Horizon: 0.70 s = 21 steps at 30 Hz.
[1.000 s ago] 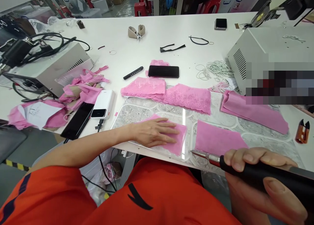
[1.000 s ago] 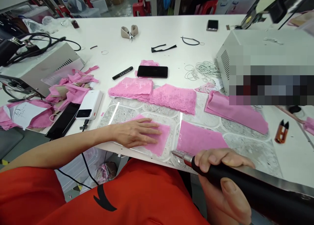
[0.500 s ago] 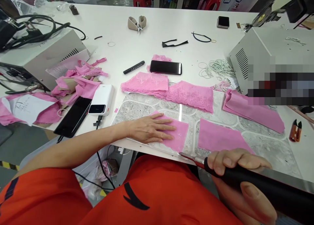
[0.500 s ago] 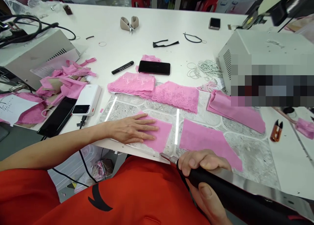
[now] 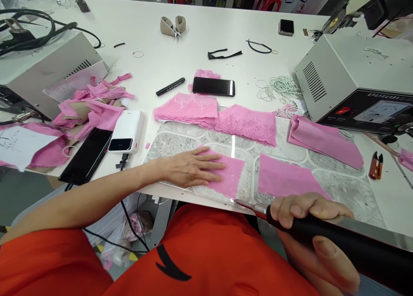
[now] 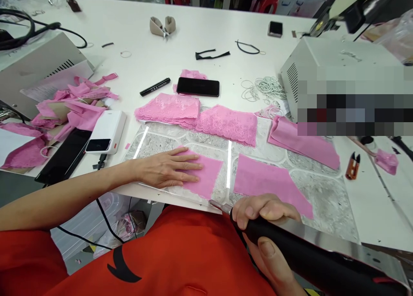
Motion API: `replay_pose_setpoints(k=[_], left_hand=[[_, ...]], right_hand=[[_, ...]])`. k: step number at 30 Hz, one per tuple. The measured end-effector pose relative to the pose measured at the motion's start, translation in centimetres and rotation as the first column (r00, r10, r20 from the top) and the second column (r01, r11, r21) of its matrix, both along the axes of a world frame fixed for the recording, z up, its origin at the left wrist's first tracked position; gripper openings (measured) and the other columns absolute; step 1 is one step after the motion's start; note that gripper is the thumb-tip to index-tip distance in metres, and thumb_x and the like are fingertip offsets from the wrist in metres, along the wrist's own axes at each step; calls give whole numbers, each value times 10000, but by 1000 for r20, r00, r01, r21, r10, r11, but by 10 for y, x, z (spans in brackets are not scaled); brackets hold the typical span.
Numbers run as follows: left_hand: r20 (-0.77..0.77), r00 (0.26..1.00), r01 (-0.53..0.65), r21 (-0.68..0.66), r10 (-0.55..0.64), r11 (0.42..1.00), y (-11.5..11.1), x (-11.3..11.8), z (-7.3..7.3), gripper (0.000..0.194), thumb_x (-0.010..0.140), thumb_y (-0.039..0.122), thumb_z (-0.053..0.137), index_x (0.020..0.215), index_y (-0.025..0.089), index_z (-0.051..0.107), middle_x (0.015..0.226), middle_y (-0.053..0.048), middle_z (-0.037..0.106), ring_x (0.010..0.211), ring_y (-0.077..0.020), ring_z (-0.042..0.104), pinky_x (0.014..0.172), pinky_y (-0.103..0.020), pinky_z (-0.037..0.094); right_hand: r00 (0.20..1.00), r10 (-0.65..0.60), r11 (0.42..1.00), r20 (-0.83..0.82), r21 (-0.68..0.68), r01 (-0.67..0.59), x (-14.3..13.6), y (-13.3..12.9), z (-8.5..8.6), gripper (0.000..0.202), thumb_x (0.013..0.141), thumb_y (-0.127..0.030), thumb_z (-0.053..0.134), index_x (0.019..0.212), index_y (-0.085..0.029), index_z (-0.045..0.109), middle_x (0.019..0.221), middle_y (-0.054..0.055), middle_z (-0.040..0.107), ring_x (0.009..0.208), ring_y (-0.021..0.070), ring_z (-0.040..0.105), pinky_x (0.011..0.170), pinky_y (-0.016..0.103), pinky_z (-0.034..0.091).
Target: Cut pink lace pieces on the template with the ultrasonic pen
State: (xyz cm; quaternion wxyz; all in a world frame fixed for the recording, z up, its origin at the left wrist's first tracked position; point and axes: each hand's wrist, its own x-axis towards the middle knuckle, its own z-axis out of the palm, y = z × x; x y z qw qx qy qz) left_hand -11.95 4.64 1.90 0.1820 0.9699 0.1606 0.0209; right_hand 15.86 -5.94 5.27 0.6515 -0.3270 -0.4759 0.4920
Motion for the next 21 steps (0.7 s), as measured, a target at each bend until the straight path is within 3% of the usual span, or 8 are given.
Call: replay_pose_setpoints(k=[13, 21], left_hand=[[-11, 1000, -12, -30, 11, 999, -1, 3, 3, 404, 1032, 415, 451, 1422, 343, 526, 1572, 8, 412, 1515, -208, 268, 1274, -454, 34], [16, 1000, -3, 13, 3, 1000, -1, 2, -2, 402, 1034, 418, 448, 1414, 325, 542, 1568, 0, 416, 1514, -212, 272, 1274, -455, 39]], right_hand=[[1000, 9, 1000, -17, -7, -9, 1, 1, -1, 192, 796, -304, 690, 967, -237, 636, 792, -1, 564, 567, 130, 549, 519, 354, 498], [999, -30, 999, -24, -22, 30, -1, 1, 1, 201, 776, -303, 709, 950, -235, 635, 777, 0, 563, 584, 135, 546, 530, 360, 506]])
